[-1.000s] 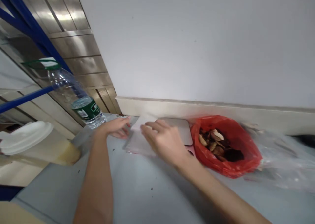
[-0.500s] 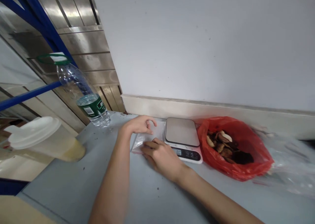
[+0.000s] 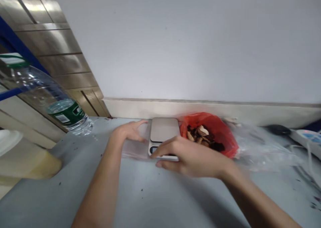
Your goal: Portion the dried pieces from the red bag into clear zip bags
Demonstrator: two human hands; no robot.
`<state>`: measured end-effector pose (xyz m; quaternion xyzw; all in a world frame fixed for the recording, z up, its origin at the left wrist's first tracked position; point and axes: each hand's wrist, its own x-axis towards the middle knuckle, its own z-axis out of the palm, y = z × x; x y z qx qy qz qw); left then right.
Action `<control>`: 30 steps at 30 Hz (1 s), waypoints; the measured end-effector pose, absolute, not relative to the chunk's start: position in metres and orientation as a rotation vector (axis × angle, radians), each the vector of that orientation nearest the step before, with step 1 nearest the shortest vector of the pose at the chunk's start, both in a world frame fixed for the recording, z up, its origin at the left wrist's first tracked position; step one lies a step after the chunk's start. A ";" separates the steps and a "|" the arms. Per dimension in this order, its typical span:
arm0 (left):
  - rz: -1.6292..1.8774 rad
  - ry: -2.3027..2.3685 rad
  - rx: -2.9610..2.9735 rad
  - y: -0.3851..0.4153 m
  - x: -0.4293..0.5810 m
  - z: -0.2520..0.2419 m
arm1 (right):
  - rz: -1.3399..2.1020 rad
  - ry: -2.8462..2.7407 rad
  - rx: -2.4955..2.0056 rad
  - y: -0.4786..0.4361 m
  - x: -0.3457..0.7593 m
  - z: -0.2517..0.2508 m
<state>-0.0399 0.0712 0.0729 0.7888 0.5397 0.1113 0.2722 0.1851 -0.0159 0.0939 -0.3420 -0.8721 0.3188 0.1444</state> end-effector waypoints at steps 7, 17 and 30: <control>0.495 1.442 2.357 0.074 -0.001 0.100 | 0.416 -2.019 -1.642 -0.012 0.296 0.141; 0.464 0.534 2.680 0.025 0.120 0.074 | 0.455 -1.816 -2.302 -0.001 0.378 0.100; 0.484 1.076 2.711 0.052 0.104 0.061 | 0.382 -1.700 -2.334 0.004 0.376 0.090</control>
